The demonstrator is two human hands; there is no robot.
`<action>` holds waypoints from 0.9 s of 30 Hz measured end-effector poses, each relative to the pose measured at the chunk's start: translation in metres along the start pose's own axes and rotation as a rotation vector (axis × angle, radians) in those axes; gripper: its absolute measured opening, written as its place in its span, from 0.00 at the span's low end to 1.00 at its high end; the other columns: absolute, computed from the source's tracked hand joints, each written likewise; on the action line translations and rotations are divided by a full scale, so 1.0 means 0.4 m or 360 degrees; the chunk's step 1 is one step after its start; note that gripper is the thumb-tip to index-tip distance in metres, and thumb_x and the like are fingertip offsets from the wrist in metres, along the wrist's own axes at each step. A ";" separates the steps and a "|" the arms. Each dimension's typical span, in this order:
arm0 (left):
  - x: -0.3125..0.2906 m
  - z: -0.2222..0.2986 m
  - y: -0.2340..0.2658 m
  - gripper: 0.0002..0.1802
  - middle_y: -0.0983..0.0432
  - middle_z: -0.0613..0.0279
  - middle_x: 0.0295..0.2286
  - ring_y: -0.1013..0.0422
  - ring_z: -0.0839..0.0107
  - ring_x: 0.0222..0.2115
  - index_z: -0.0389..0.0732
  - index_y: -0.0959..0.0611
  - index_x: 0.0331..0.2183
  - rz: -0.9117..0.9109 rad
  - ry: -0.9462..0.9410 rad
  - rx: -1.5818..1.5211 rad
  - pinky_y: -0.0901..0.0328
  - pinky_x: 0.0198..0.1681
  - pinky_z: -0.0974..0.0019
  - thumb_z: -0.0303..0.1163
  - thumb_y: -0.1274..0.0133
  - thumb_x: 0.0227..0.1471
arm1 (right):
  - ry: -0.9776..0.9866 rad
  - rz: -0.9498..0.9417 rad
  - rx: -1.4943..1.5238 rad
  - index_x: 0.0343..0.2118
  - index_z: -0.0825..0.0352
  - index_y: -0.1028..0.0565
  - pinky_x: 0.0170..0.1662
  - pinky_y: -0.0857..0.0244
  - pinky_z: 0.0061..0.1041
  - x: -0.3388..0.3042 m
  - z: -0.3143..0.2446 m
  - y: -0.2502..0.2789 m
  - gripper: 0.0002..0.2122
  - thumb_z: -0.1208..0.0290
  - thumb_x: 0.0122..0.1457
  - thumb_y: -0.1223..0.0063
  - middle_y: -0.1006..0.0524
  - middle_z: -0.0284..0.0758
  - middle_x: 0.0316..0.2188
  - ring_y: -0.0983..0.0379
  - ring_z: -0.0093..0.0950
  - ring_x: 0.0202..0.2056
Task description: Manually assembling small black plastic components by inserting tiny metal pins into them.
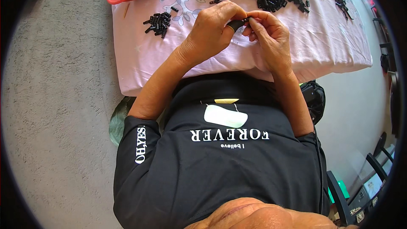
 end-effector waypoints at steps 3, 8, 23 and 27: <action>-0.014 -0.020 0.016 0.15 0.23 0.57 0.30 0.23 0.66 0.32 0.35 0.21 0.34 0.0019 0.0148 0.0000 0.29 0.36 0.66 0.12 0.49 0.40 | -0.0018 0.0032 0.0015 0.40 0.71 0.25 0.32 0.32 0.14 -0.001 0.004 0.007 0.06 0.78 0.62 0.51 0.21 0.33 0.31 0.25 0.17 0.30; -0.060 -0.003 -0.006 0.18 0.26 0.54 0.32 0.27 0.56 0.34 0.36 0.22 0.32 -0.0337 0.0120 0.0175 0.31 0.38 0.60 0.12 0.54 0.34 | -0.0078 0.0061 0.0080 0.43 0.70 0.27 0.34 0.36 0.14 -0.005 0.010 0.015 0.07 0.77 0.64 0.53 0.22 0.33 0.33 0.28 0.16 0.30; -0.049 -0.002 0.008 0.11 0.25 0.52 0.27 0.26 0.52 0.30 0.36 0.25 0.31 0.0010 0.0228 0.0044 0.32 0.32 0.58 0.13 0.49 0.41 | -0.0089 0.0038 0.0084 0.39 0.70 0.25 0.31 0.34 0.13 -0.001 0.008 0.010 0.05 0.77 0.63 0.52 0.21 0.32 0.29 0.29 0.15 0.27; -0.026 0.014 0.012 0.10 0.25 0.52 0.26 0.26 0.53 0.29 0.36 0.25 0.31 0.0104 0.0192 -0.0001 0.32 0.31 0.59 0.14 0.49 0.42 | -0.0101 0.0037 0.0097 0.39 0.70 0.25 0.30 0.35 0.13 -0.001 0.008 0.009 0.05 0.76 0.63 0.51 0.22 0.31 0.29 0.29 0.15 0.27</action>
Point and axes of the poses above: each hand's wrist, its own x-axis towards the middle knuckle, its own y-axis out of the back of the hand, z = x × y, the point moved 7 cm from there along x, towards the middle knuckle
